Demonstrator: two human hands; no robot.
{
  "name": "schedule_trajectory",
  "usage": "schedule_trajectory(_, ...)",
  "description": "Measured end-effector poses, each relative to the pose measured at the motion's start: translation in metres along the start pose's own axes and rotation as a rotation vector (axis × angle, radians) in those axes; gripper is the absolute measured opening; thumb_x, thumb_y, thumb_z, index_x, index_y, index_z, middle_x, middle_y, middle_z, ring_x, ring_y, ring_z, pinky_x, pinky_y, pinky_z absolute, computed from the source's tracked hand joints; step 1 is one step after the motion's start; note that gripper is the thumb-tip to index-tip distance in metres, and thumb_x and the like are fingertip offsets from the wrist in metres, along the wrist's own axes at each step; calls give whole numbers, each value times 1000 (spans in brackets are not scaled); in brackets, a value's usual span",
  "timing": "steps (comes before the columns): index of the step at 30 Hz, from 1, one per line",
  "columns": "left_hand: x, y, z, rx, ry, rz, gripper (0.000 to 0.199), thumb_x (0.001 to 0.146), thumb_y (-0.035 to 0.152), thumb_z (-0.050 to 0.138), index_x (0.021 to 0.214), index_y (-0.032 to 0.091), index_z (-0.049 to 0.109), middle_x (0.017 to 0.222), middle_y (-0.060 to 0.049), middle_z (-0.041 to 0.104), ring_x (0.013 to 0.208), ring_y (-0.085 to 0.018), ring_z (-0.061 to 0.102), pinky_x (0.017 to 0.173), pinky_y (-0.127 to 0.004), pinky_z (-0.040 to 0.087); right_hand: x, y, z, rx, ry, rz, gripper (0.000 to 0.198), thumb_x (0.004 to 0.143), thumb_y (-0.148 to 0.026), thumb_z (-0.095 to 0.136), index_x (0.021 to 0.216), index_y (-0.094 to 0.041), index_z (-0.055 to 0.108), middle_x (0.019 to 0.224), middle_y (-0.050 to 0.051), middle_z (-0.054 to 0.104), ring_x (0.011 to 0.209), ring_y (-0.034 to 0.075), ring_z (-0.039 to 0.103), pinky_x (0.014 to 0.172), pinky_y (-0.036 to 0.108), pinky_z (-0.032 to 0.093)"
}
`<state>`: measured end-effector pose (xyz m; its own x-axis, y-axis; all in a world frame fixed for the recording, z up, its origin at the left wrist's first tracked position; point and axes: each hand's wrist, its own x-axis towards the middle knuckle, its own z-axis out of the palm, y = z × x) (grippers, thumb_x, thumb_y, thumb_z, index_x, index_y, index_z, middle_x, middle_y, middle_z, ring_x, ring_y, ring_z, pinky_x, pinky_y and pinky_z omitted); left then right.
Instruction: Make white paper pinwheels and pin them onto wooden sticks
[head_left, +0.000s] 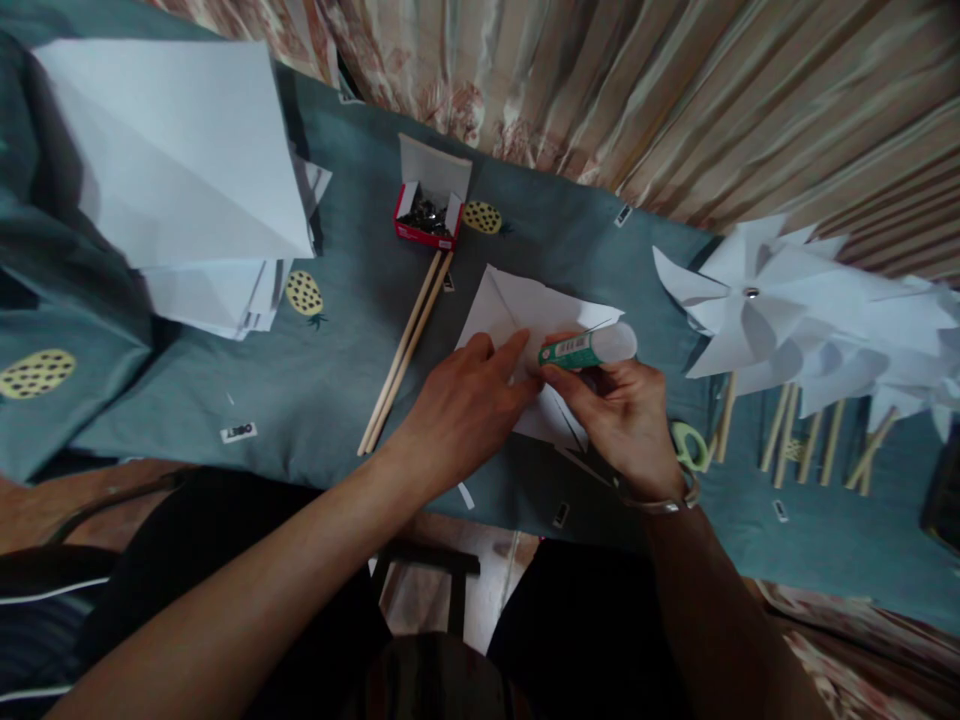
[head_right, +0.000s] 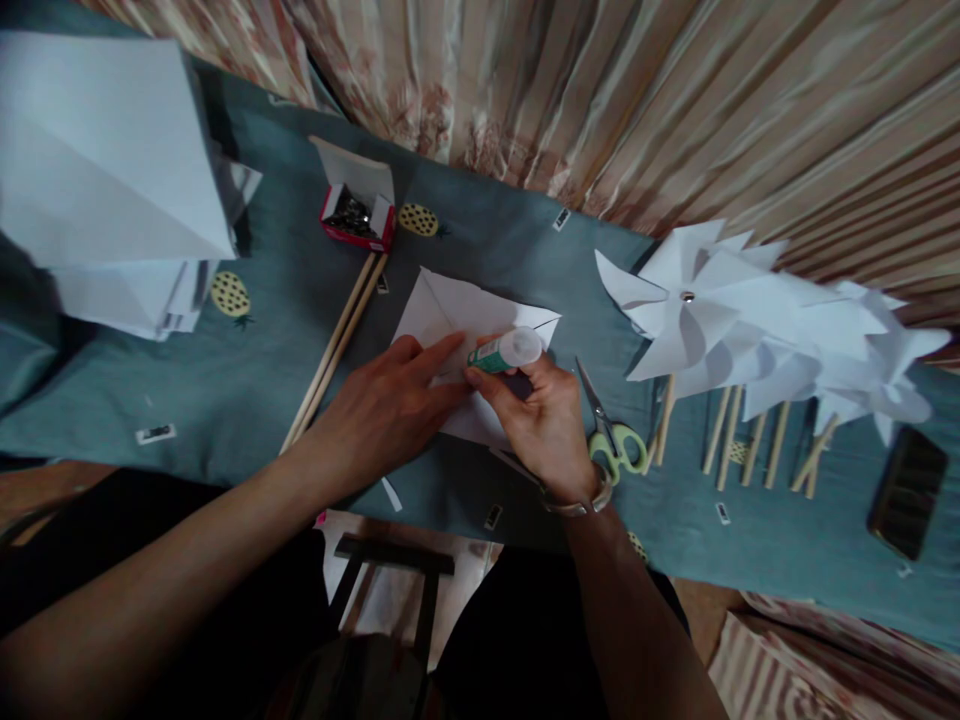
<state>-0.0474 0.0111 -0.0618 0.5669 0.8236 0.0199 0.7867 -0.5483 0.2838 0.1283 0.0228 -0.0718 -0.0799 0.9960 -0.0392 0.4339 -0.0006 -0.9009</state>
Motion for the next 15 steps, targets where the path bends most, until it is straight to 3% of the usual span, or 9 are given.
schedule_trajectory(15, 0, 0, 2, -5, 14, 0, 31, 95, 14, 47, 117, 22, 66, 144, -13, 50, 100, -23, 57, 82, -37, 53, 1, 5, -1, -3, 19, -44, 17, 81, -29, 72, 97, -26, 72, 96, 0, 75, 92, 20, 69, 91, 40, 54)
